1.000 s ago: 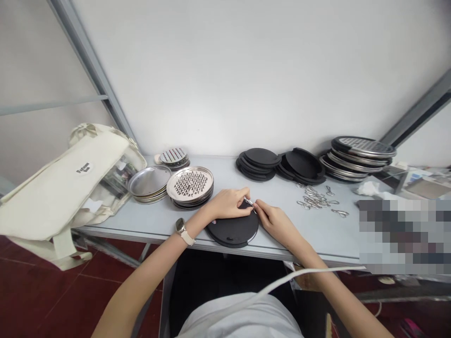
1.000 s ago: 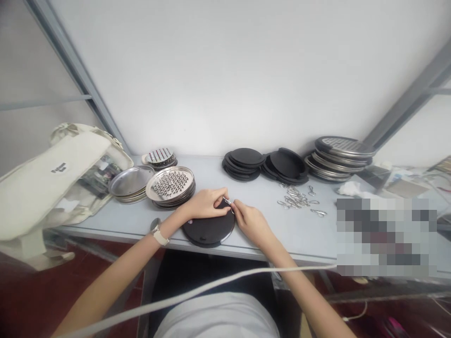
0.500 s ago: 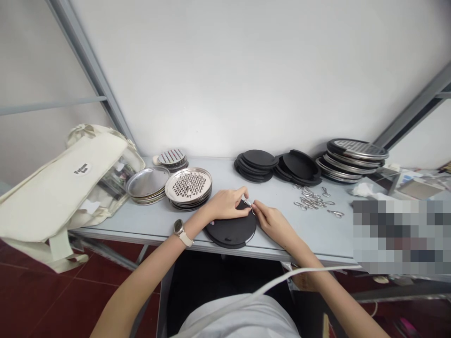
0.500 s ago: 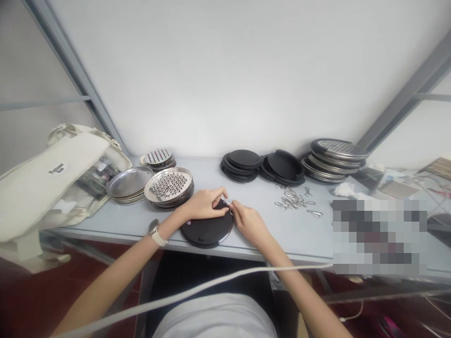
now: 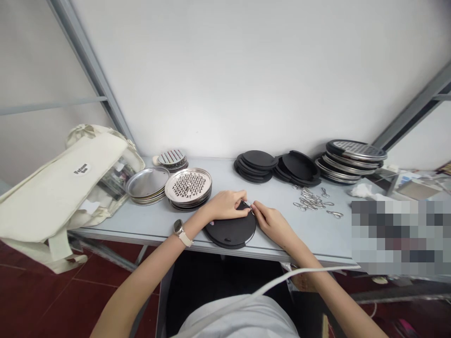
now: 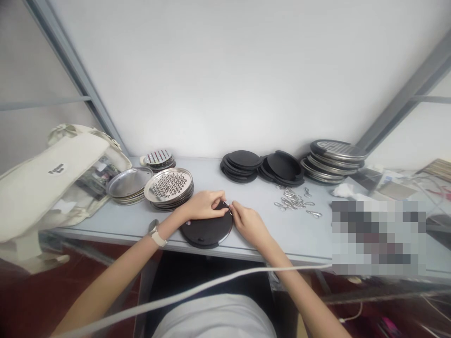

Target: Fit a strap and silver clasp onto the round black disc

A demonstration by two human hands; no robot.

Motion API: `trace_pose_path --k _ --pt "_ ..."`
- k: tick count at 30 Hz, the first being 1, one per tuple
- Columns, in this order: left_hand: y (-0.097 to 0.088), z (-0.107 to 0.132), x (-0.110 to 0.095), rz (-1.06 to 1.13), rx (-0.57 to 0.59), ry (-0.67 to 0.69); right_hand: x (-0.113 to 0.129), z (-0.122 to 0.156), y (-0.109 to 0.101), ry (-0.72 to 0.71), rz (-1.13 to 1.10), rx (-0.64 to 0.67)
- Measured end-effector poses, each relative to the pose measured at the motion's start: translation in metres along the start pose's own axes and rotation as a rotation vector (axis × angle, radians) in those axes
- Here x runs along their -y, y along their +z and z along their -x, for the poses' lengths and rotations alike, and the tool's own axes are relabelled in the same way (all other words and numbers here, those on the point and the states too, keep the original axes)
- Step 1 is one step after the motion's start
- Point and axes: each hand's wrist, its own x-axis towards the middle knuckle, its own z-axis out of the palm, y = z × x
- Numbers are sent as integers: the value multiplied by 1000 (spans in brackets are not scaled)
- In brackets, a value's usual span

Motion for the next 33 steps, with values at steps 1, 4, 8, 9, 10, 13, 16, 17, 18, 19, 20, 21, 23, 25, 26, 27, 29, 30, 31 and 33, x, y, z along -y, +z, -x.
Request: trace_pose_path --k 1,4,8,9,10,13,16,17,18,19,20,21,23,25,26,27,29,30,31,33 --pt "0 0 0 9 1 2 0 0 0 -1 1 -5" --pt "0 0 1 37 6 8 1 1 0 1 -7 -17" --pt "0 0 1 67 8 19 2 2 -1 2 -17 -29" --pt "0 0 1 73 7 21 2 2 -1 0 -19 -30" --pt "0 0 2 79 7 22 2 2 -1 -2 -22 -31" --pt "0 0 2 99 14 23 3 2 0 -9 -29 -35" --pt "0 0 2 116 26 19 3 2 0 -8 -29 -34" --pt "0 0 2 119 29 15 3 2 0 -8 -29 -34" --pt "0 0 1 123 31 12 3 2 0 -9 -28 -34" --pt "-1 0 1 126 34 10 3 3 0 -9 -28 -34" --pt "-1 1 1 129 35 9 3 3 -1 -9 -29 -35" --pt "-1 0 1 131 36 9 3 3 -1 -8 -29 -35" --pt "-1 0 1 133 37 12 4 3 -1 -5 -32 -32" --pt "-1 0 1 134 35 19 4 3 -2 -1 -36 -27" --pt "-1 0 1 136 33 23 5 3 -2 1 -38 -27" --pt "-1 0 1 137 32 26 5 2 -2 2 -40 -27" --pt "-1 0 1 137 30 25 6 2 -3 5 -39 -29" --pt "-1 0 1 137 32 21 6 2 -3 6 -37 -30" --pt "-1 0 1 137 34 16 5 2 -3 7 -35 -32" --pt "-1 0 1 137 37 10 5 2 -2 9 -31 -37"
